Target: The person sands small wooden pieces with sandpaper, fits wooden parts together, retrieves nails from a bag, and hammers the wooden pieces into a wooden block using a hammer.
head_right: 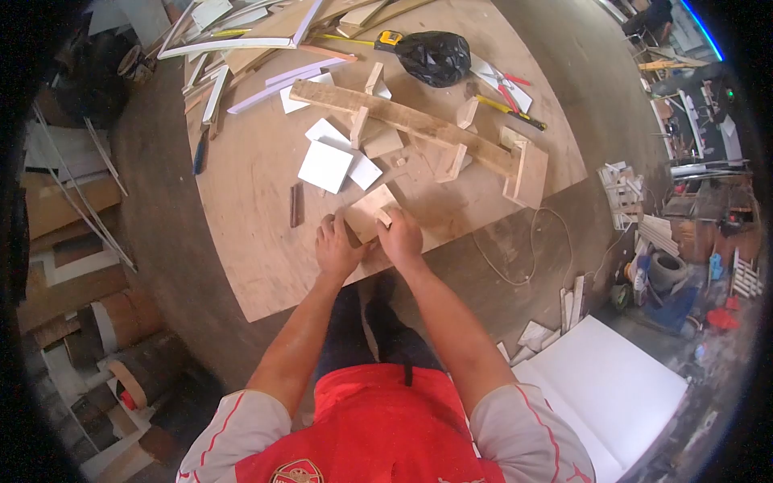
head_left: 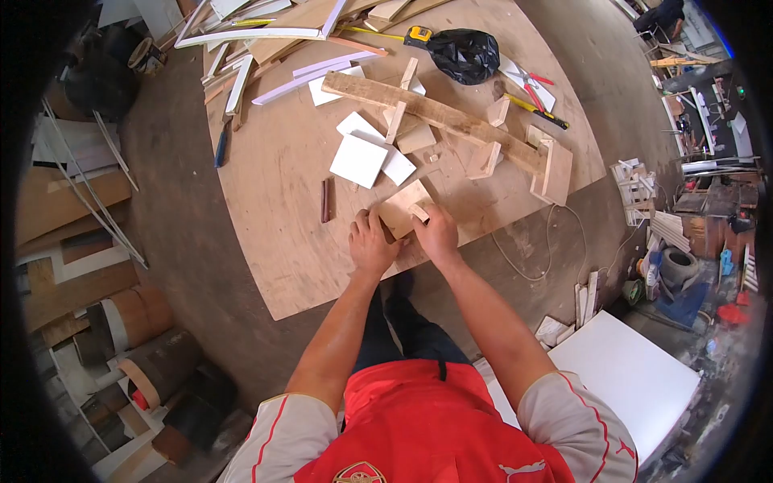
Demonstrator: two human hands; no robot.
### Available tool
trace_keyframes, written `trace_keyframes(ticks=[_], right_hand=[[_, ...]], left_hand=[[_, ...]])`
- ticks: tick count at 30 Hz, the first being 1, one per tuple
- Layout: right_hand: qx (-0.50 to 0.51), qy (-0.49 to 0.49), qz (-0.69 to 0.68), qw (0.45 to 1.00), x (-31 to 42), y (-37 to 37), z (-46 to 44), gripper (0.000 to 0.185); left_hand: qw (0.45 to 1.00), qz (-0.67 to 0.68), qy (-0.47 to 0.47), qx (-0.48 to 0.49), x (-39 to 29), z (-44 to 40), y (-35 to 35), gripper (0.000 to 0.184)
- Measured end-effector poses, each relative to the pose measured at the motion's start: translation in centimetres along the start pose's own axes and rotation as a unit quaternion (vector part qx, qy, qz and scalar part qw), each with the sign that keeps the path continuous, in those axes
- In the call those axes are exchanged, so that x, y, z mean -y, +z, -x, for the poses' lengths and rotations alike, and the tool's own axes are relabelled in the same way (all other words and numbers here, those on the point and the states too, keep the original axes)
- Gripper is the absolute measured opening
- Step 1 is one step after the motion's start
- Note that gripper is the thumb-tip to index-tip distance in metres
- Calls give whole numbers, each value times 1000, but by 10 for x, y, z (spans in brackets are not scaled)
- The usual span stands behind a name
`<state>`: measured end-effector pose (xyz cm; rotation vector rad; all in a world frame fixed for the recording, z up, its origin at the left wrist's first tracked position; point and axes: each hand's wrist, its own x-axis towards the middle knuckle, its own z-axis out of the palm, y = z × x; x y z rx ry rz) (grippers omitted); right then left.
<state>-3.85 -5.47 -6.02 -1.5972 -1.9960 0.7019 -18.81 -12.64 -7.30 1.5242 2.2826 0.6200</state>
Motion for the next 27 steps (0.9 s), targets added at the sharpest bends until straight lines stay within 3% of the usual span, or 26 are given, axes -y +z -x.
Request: trace_keyframes(ticks=[12, 15, 18, 21, 24, 27], right_hand=[[32, 27, -43, 998, 2, -1, -6, 27], [27, 51, -111, 992, -4, -8, -5, 31], [38, 92, -147, 984, -7, -19, -3, 32], [41, 120, -190, 974, -11, -22, -5, 32], [56, 117, -224, 966, -15, -27, -6, 32], [96, 129, -243, 957, -19, -30, -12, 32]], left_hand=[[999, 38, -12, -16, -4, -5, 1, 98], [978, 192, -40, 64, -9, -7, -9, 96], [890, 439, -54, 106, -15, -6, -13, 97], [839, 531, -101, 65, -25, -4, -15, 80], [838, 505, -102, 177, -17, -13, -9, 63], [819, 553, -103, 109, -30, -9, -12, 37]])
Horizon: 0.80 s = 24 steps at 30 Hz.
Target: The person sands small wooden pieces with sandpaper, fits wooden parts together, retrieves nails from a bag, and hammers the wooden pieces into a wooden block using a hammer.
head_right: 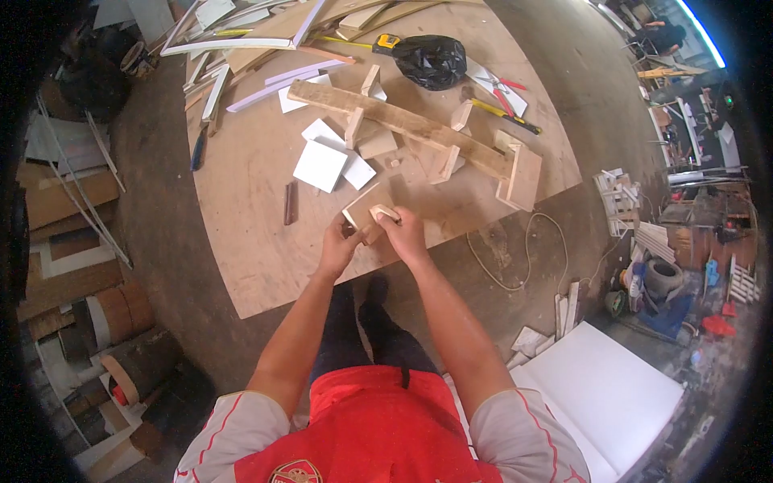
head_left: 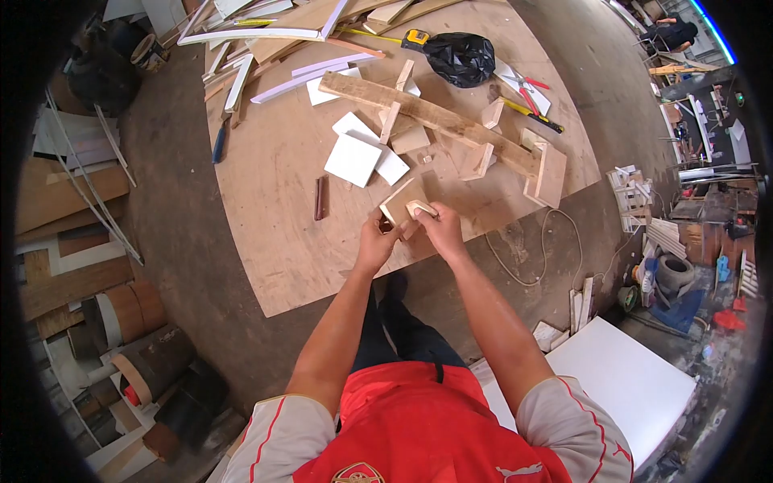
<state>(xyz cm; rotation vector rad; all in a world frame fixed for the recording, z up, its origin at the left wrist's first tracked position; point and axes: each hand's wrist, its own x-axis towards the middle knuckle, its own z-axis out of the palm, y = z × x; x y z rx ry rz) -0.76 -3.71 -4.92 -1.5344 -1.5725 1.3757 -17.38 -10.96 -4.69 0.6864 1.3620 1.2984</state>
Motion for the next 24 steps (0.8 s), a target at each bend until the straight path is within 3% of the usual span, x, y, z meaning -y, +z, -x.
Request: trace_keyframes(ticks=[4, 10, 15, 18, 21, 24], right_hand=[[33, 47, -32, 998, -2, -3, -5, 31], [-16, -108, 6, 994, 2, -1, -2, 24], [-37, -128, 57, 990, 6, 0, 6, 21], [-49, -104, 71, 991, 9, 4, 9, 23], [-49, -67, 55, 995, 6, 10, 10, 24], [-49, -91, 64, 993, 9, 11, 14, 24]], left_hand=[[1000, -4, -11, 10, -6, 0, 1, 34], [998, -56, 1, 29, -9, -7, -3, 33], [987, -158, -14, 40, -41, -2, -3, 48], [972, -217, 81, 38, -39, -3, -7, 53], [966, -247, 54, 59, -56, 2, -8, 43], [955, -246, 159, 43, -55, 6, -10, 44]])
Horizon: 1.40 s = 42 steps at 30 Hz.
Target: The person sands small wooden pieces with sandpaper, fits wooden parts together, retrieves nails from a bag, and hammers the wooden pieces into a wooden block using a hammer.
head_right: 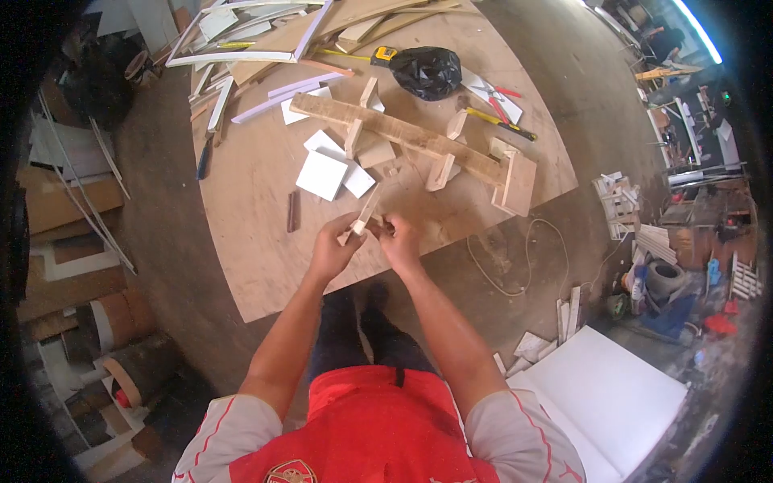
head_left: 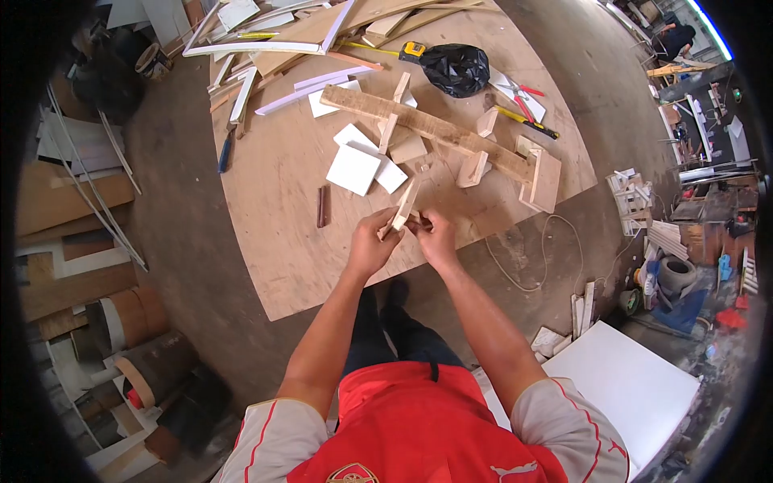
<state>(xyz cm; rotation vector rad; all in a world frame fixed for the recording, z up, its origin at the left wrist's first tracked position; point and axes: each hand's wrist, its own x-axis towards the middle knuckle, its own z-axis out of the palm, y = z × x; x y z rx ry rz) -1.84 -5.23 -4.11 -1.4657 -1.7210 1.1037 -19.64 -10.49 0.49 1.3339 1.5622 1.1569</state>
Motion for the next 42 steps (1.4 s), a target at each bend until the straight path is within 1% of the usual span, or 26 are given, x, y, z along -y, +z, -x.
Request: trace_keyframes(ticks=[1, 3, 4, 7, 9, 11, 12, 15, 18, 24, 25, 28, 29, 32, 36, 39, 42], right_hand=[[0, -18, 8, 1000, 3, -1, 1, 24], [2, -14, -13, 1000, 4, 1, 0, 26], [3, -12, -24, 1000, 6, 2, 0, 27], [28, 55, -90, 994, 21, -3, -2, 27], [49, 57, -158, 985, 21, -3, -7, 28], [68, 63, -206, 974, 23, -5, -10, 30], [76, 69, -219, 970, 29, -8, -11, 31], [90, 64, -247, 963, 47, -15, -14, 31], [101, 70, -274, 954, 70, -24, -17, 32], [118, 66, -351, 927, 130, -51, -10, 30], [120, 62, -358, 924, 139, -55, -9, 29], [115, 29, -373, 920, 168, -68, -9, 27], [110, 23, -381, 918, 180, -71, -8, 26], [98, -11, -399, 912, 216, -82, 1, 24], [76, -72, -399, 911, 255, -92, 10, 23], [54, -91, -385, 917, 285, -95, 25, 25], [31, -91, -397, 913, 316, -92, 44, 26]], left_hand=[[1000, -8, 11, -3, 0, 1, -1, 46], [999, -23, 34, -9, -7, 3, -7, 49], [1000, -2, 14, 0, -15, 4, -11, 52], [997, 54, -40, 35, -32, 7, -20, 58], [992, 80, -72, 68, -31, 5, -27, 63], [995, 53, -58, 68, -32, 5, -32, 66], [996, 40, -50, 68, -34, 4, -35, 67], [995, -45, 74, 46, -42, 0, -45, 62], [989, -95, 98, 52, -69, -5, -62, 60], [979, -115, 157, 56, -118, -16, -84, 56], [973, -117, 194, 45, -133, -15, -87, 54], [980, -97, 170, 42, -159, -15, -99, 52], [972, -117, 199, 44, -169, -16, -106, 50], [984, -44, 153, 73, -206, -12, -122, 47], [958, -86, 267, 58, -255, -2, -142, 44], [941, -132, 309, 47, -281, 5, -160, 44], [939, -120, 316, 60, -293, 8, -183, 47]])
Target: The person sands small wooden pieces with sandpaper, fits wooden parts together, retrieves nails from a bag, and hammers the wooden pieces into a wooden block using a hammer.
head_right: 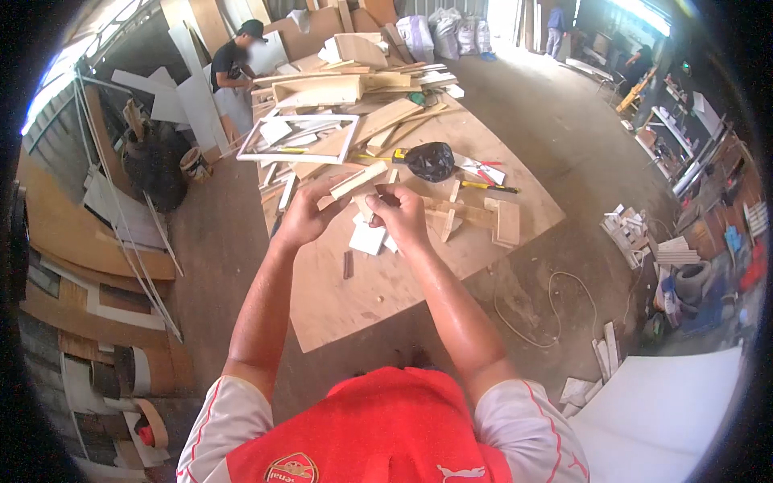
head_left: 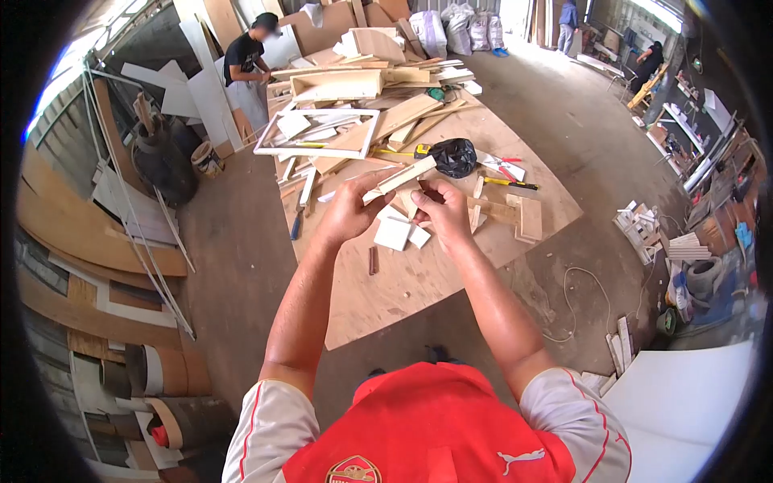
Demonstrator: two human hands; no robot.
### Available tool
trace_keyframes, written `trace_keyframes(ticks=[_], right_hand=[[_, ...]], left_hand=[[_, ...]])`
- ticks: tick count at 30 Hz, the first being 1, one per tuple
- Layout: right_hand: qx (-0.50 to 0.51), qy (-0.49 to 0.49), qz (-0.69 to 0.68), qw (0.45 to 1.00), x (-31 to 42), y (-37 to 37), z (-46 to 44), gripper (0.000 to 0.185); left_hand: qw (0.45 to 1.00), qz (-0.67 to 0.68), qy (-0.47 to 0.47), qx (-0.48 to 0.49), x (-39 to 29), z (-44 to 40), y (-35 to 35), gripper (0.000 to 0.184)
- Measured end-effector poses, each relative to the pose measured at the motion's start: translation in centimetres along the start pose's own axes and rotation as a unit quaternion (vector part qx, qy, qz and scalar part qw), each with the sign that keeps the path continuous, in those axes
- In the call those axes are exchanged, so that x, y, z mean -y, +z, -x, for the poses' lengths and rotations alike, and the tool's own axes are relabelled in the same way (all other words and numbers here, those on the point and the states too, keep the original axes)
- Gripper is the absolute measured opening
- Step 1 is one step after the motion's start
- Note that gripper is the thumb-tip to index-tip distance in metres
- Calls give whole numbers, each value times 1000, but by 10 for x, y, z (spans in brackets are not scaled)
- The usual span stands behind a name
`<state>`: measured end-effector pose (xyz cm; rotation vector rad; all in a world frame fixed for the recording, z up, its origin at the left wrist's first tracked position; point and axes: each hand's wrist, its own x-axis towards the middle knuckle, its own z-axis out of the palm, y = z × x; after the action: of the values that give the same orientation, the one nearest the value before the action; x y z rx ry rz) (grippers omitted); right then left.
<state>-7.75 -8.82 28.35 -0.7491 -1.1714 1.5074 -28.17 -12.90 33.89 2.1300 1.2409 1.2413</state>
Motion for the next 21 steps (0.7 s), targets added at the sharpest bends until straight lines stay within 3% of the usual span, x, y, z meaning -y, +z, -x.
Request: trace_keyframes(ticks=[8, 12, 15, 21], right_hand=[[-19, -43, -46, 998, 9, 82, 36, 24], [-37, -59, -54, 996, 11, 107, 55, 22], [-43, -73, -68, 994, 15, 117, 66, 21], [-58, -91, -74, 991, 25, 131, 87, 22]], left_hand=[[998, 23, 58, 11, -35, 30, -74, 43], [996, 77, 17, 42, -31, 43, -94, 52], [993, 39, 100, 42, -38, 48, -101, 57], [991, 101, 71, 57, -46, 58, -105, 60]])
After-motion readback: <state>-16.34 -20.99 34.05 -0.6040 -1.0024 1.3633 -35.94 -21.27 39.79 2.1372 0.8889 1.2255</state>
